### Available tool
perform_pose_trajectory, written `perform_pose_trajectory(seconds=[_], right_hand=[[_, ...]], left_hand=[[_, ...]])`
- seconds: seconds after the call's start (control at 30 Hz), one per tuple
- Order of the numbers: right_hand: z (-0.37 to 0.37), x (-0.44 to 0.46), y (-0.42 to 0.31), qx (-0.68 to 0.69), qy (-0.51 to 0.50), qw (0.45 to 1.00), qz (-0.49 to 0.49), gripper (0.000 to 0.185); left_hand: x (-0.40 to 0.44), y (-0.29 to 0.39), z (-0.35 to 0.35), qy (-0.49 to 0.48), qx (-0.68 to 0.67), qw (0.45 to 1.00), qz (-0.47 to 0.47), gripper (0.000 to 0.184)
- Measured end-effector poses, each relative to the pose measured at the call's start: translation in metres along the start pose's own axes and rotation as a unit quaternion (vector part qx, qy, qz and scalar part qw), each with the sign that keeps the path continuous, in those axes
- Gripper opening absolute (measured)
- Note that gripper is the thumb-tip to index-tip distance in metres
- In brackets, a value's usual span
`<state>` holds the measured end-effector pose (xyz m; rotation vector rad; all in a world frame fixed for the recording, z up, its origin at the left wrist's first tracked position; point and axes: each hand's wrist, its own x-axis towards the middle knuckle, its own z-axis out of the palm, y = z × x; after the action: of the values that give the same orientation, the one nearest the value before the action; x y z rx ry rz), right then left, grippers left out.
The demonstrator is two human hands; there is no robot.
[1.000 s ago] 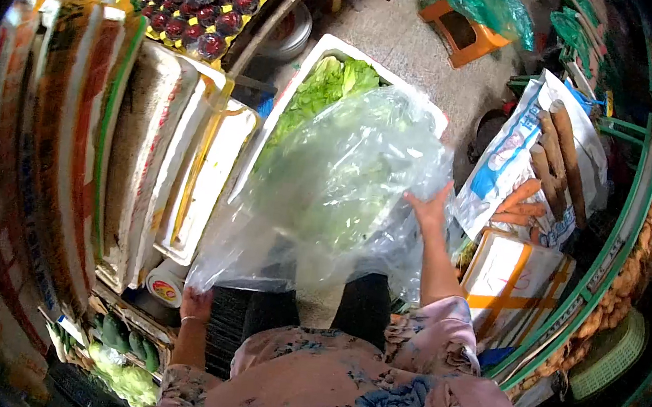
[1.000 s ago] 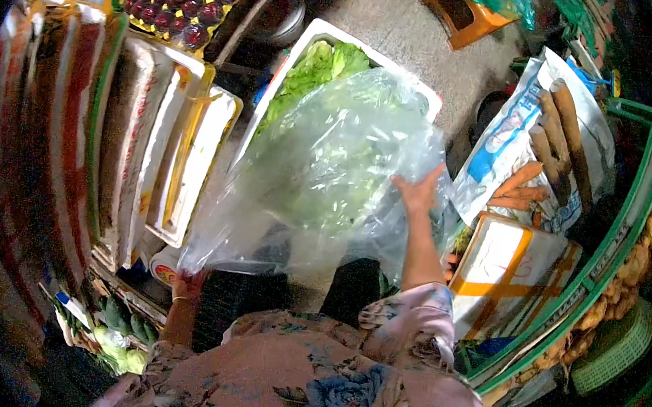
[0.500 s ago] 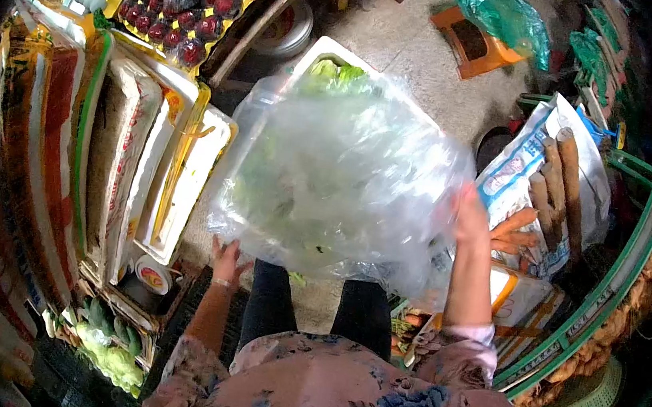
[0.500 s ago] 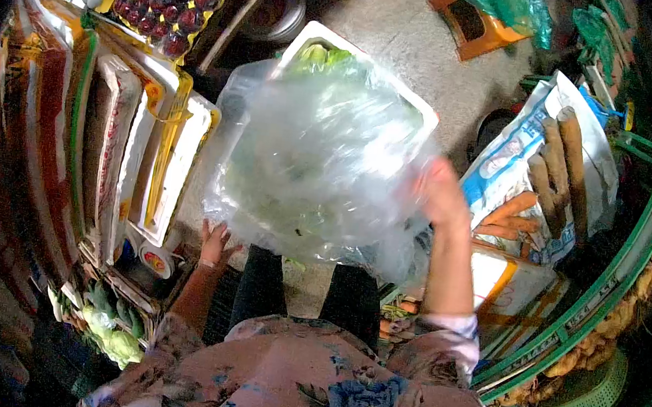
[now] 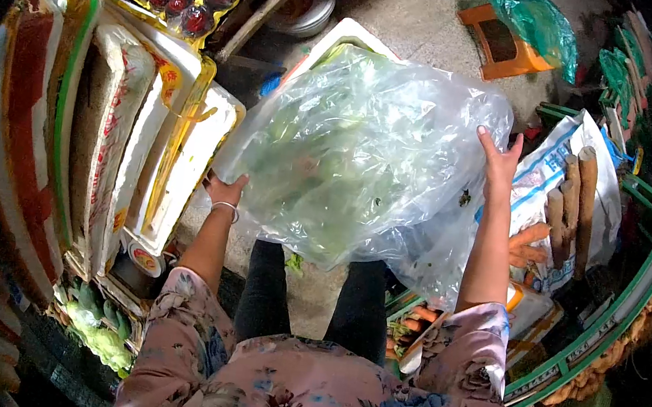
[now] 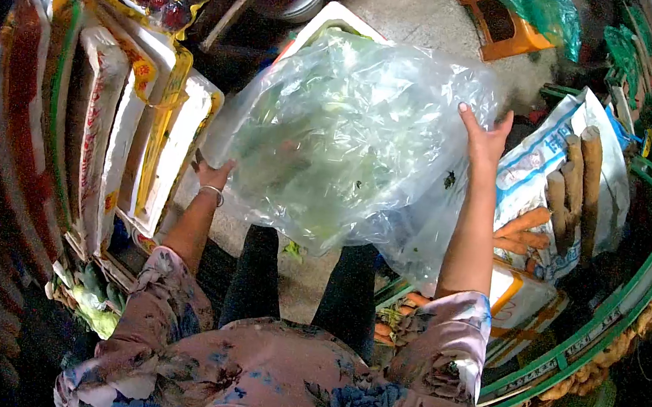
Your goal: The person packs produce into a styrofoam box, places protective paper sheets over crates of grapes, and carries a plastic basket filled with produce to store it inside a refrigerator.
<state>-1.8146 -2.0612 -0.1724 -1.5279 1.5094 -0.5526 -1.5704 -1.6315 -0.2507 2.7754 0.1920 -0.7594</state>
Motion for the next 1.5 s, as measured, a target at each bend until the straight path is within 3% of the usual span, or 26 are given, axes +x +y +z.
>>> perform_pose_trajectory(seconds=[0.03, 0.07, 0.1, 0.13, 0.17, 0.2, 0.27, 0.3, 0.37, 0.4, 0.5, 0.53, 0.57, 0.6, 0.67, 0.73, 0.77, 0.83, 0.87, 0.9, 0.93, 1.0, 1.07, 1.27, 1.47, 1.5], right_hand=[[0.004, -0.001, -0.002, -0.07, 0.019, 0.997, -0.001, 0.078], [0.004, 0.002, -0.001, -0.069, 0.017, 0.997, -0.002, 0.078], [0.004, 0.006, -0.002, -0.073, -0.14, 0.985, 0.072, 0.065], [0.005, 0.008, -0.003, -0.076, -0.293, 0.942, 0.143, 0.053], [0.008, 0.001, -0.004, -0.067, -0.313, 0.938, 0.13, 0.032], [0.009, -0.003, -0.007, -0.066, -0.315, 0.938, 0.127, 0.032], [0.009, -0.01, -0.016, -0.188, -0.467, 0.864, 0.001, 0.031], [0.012, -0.007, -0.014, -0.249, -0.503, 0.826, -0.048, 0.028], [0.021, -0.011, -0.056, -0.311, -0.515, 0.796, -0.063, 0.027], [0.026, -0.01, -0.078, -0.37, -0.521, 0.765, -0.078, 0.026], [0.044, 0.023, -0.128, -0.373, -0.382, 0.826, -0.18, 0.019], [0.055, 0.054, -0.111, -0.246, -0.326, 0.868, -0.282, 0.02], [0.07, 0.073, -0.12, -0.242, -0.26, 0.861, -0.365, 0.024], [0.089, 0.07, -0.134, -0.183, -0.222, 0.895, -0.342, 0.027], [0.133, 0.086, -0.11, -0.302, -0.154, 0.9, -0.275, 0.048], [0.17, 0.076, -0.078, -0.413, -0.02, 0.882, -0.228, 0.06], [0.174, 0.059, -0.087, -0.411, -0.019, 0.883, -0.227, 0.06], [0.166, 0.007, -0.111, -0.3, 0.083, 0.879, -0.362, 0.062], [0.17, -0.003, -0.109, -0.3, 0.082, 0.879, -0.361, 0.062], [0.175, -0.011, -0.102, -0.311, 0.022, 0.849, -0.427, 0.06], [0.182, -0.016, -0.093, -0.318, -0.039, 0.811, -0.489, 0.059], [0.211, -0.011, -0.075, -0.295, -0.085, 0.824, -0.475, 0.055], [0.242, 0.003, -0.053, -0.321, -0.091, 0.824, -0.458, 0.053], [0.288, 0.011, 0.036, -0.44, -0.181, 0.78, -0.407, 0.05], [0.29, 0.019, 0.049, -0.456, -0.216, 0.767, -0.397, 0.052], [0.291, 0.021, 0.043, -0.47, -0.294, 0.775, -0.305, 0.055]], left_hand=[[0.007, -0.006, 0.003, -0.008, -0.004, 1.0, -0.011, 0.107], [0.015, -0.015, 0.008, -0.016, -0.009, 1.0, -0.022, 0.109], [0.026, -0.029, 0.016, -0.04, -0.041, 0.996, -0.063, 0.112], [0.021, -0.028, 0.017, -0.058, -0.099, 0.988, -0.101, 0.099], [0.018, -0.031, 0.021, -0.07, -0.154, 0.976, -0.14, 0.087], [0.022, -0.049, 0.03, -0.067, -0.157, 0.975, -0.14, 0.087], [0.034, -0.106, 0.06, -0.367, -0.354, 0.86, -0.011, 0.035], [0.024, -0.109, 0.055, -0.367, -0.355, 0.86, -0.014, 0.035], [-0.001, -0.105, 0.039, -0.332, -0.118, 0.932, 0.092, 0.006], [-0.007, -0.115, 0.026, -0.265, 0.01, 0.96, 0.09, 0.008], [-0.009, -0.172, -0.016, -0.071, 0.134, 0.987, -0.051, 0.017], [-0.008, -0.186, -0.03, -0.023, 0.138, 0.986, -0.093, 0.02], [-0.008, -0.194, -0.039, 0.017, 0.14, 0.982, -0.127, 0.023], [-0.007, -0.197, -0.045, 0.047, 0.139, 0.978, -0.148, 0.026], [-0.007, -0.19, -0.044, 0.094, 0.13, 0.975, -0.155, 0.032], [-0.008, -0.169, -0.034, 0.14, 0.102, 0.977, -0.125, 0.038], [-0.011, -0.155, -0.029, 0.158, 0.074, 0.98, -0.1, 0.041], [-0.021, -0.118, -0.018, 0.155, -0.027, 0.987, -0.034, 0.047], [-0.025, -0.097, -0.012, 0.14, -0.089, 0.986, 0.003, 0.05], [-0.029, -0.076, -0.005, 0.122, -0.151, 0.98, 0.038, 0.054], [-0.026, -0.069, 0.013, 0.17, -0.103, 0.972, 0.125, 0.056], [-0.01, -0.038, 0.027, 0.089, 0.012, 0.981, 0.174, 0.064], [-0.002, 0.02, 0.024, 0.017, -0.026, 0.977, 0.21, 0.068], [0.011, 0.01, 0.099, 0.046, 0.085, 0.947, 0.305, 0.073], [-0.001, -0.005, 0.107, -0.04, 0.088, 0.954, 0.284, 0.058], [0.002, -0.006, 0.107, -0.058, 0.075, 0.957, 0.273, 0.055]])
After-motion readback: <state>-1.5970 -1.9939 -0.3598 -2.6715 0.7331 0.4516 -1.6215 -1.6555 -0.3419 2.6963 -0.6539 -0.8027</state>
